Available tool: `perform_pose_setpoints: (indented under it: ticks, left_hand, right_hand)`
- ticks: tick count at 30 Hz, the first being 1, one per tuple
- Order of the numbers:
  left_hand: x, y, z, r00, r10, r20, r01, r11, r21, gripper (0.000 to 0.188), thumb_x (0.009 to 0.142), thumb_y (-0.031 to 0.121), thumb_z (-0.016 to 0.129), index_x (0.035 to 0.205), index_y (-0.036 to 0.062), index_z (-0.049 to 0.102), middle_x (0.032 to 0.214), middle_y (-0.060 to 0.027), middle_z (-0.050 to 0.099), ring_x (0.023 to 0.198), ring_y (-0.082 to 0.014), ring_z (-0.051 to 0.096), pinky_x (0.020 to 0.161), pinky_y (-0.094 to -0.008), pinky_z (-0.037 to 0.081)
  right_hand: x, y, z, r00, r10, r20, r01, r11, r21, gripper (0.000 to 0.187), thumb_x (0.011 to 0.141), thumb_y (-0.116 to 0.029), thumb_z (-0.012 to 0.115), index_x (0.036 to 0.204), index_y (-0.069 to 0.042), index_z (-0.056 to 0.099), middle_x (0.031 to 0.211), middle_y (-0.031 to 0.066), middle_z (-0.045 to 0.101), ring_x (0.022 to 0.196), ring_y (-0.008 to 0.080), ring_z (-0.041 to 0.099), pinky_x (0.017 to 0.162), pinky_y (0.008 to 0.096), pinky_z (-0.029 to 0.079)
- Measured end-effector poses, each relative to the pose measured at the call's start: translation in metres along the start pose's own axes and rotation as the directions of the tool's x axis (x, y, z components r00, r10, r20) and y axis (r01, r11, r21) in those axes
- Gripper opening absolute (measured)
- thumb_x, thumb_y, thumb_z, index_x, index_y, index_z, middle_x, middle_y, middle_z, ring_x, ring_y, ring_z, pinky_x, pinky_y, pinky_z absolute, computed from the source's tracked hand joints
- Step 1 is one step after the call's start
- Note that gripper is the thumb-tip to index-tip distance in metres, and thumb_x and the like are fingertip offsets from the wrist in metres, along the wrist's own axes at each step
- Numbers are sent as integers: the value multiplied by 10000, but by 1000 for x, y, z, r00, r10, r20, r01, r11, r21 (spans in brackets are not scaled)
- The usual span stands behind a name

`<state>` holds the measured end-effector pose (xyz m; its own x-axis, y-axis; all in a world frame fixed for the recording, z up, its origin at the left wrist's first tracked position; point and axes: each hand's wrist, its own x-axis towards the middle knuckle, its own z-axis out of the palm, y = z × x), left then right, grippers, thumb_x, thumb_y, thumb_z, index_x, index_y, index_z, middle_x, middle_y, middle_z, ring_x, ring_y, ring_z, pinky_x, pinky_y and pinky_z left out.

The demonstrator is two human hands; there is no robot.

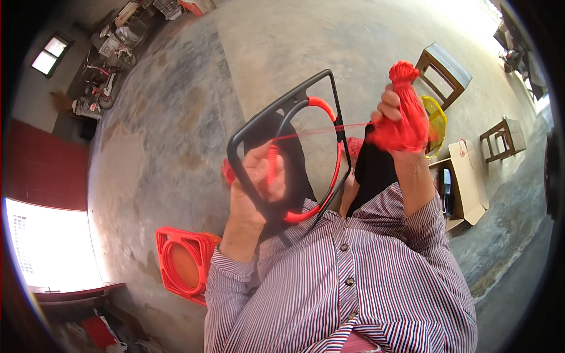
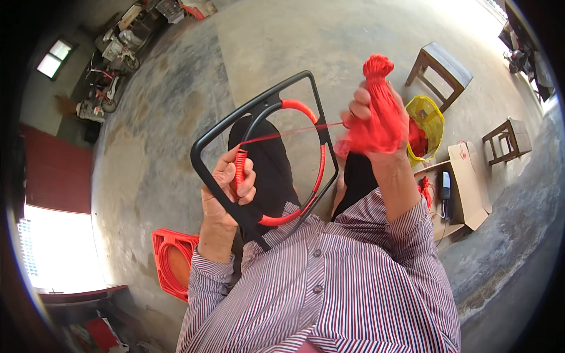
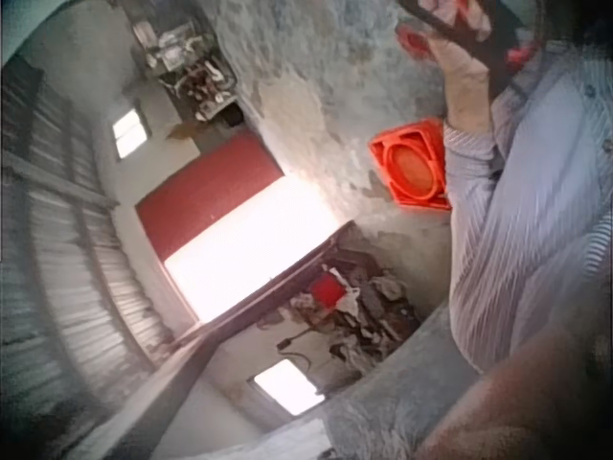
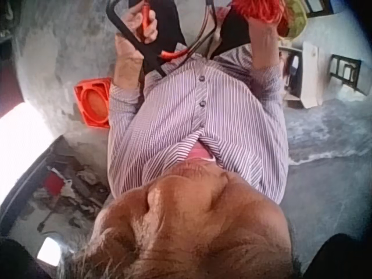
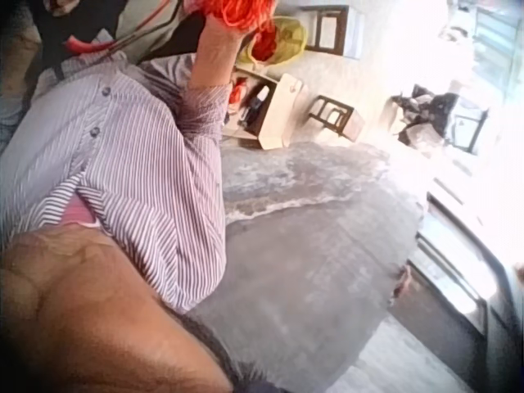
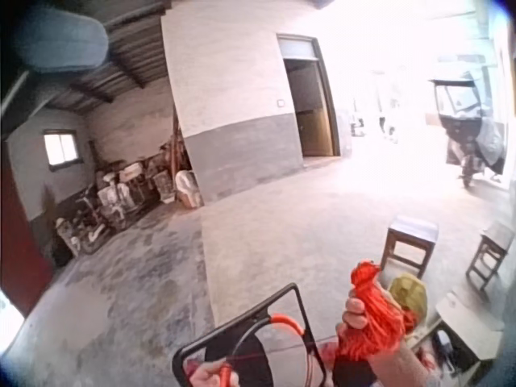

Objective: The person winds red thread around a black plastic circular frame by hand.

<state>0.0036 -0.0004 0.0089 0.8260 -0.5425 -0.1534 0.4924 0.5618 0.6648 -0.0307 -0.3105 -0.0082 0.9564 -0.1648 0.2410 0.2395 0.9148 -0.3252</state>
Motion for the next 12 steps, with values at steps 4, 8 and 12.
perform_pose_setpoints:
  ticks: [4,8,12]
  left_hand:
    - [-1,1,-14,996,43,74,-43,999,5,396,941,203,576,1270,-10,524,952,-128,577,547,-119,464,405,-227,348]
    - [2,2,-19,978,-191,82,192,981,-11,397,965,229,546,1279,-12,519,970,-131,592,516,-110,449,399,-217,330]
    - [-1,-2,20,989,-36,141,-2,967,255,442,981,253,527,1355,25,469,1114,-152,603,513,-108,469,415,-222,363]
  right_hand:
    - [-31,37,-37,941,146,-305,-266,876,-401,236,932,-313,577,1006,-89,569,816,49,612,726,152,628,623,345,543]
    - [-40,93,-23,837,378,-396,-547,550,-631,260,883,-208,693,1045,-57,558,853,63,634,767,83,595,635,238,489]
    - [-8,113,-15,867,395,-303,-491,580,-650,342,884,-252,701,1121,-77,528,943,105,651,800,111,638,705,259,524]
